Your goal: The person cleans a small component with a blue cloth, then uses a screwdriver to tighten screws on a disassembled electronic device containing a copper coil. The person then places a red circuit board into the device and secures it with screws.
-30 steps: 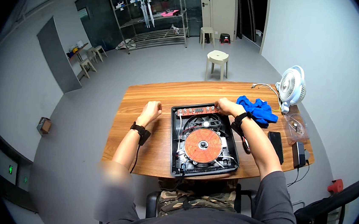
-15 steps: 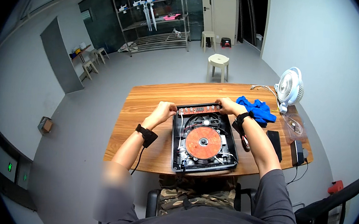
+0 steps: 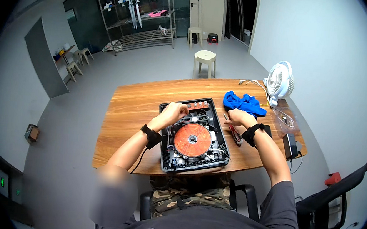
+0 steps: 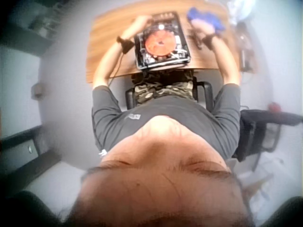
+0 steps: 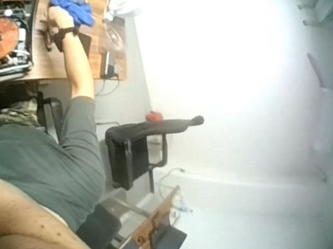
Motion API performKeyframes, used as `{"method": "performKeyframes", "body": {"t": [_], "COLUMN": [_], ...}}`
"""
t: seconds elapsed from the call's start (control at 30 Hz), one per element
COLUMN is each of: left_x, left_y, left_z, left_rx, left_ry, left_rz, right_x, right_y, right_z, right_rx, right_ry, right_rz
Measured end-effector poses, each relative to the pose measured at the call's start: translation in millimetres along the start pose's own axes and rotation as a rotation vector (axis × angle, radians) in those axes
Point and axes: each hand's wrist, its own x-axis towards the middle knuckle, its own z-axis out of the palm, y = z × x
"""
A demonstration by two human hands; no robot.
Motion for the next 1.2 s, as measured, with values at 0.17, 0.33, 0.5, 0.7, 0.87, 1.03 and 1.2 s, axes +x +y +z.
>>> {"method": "performKeyframes", "body": {"t": [0.17, 0.33, 0.5, 0.7, 0.87, 1.03, 1.2], "left_x": [8, 4, -1, -6, 1, -6, -11], "left_y": [6, 6, 7, 1, 3, -2, 9], "left_z": [10, 11, 11, 6, 5, -4, -11], "left_rx": [-0.050, 0.015, 0.015, -0.007, -0.145, -0.250, -0.317], "left_ry": [-0.012, -0.021, -0.027, 0.045, 0.153, 0.202, 0.171], "left_rz": [-0.060, -0.086, -0.058, -0.153, -0.180, -0.242, -0.229], "right_x": [-37, -41, -22, -27, -17, -29, -21], "right_y": [-11, -10, 19, 18, 15, -34, -42], "right_z": [-9, -3, 25, -10, -15, -31, -24], "right_rx": [0.119, 0.156, 0.027, 0.073, 0.270, 0.391, 0.328], "right_ry": [-0.244, -0.297, -0.147, -0.027, 0.326, 0.164, 0.196], "right_rz": [0.145, 0.115, -0.052, 0.000, -0.392, -0.527, -0.645]}}
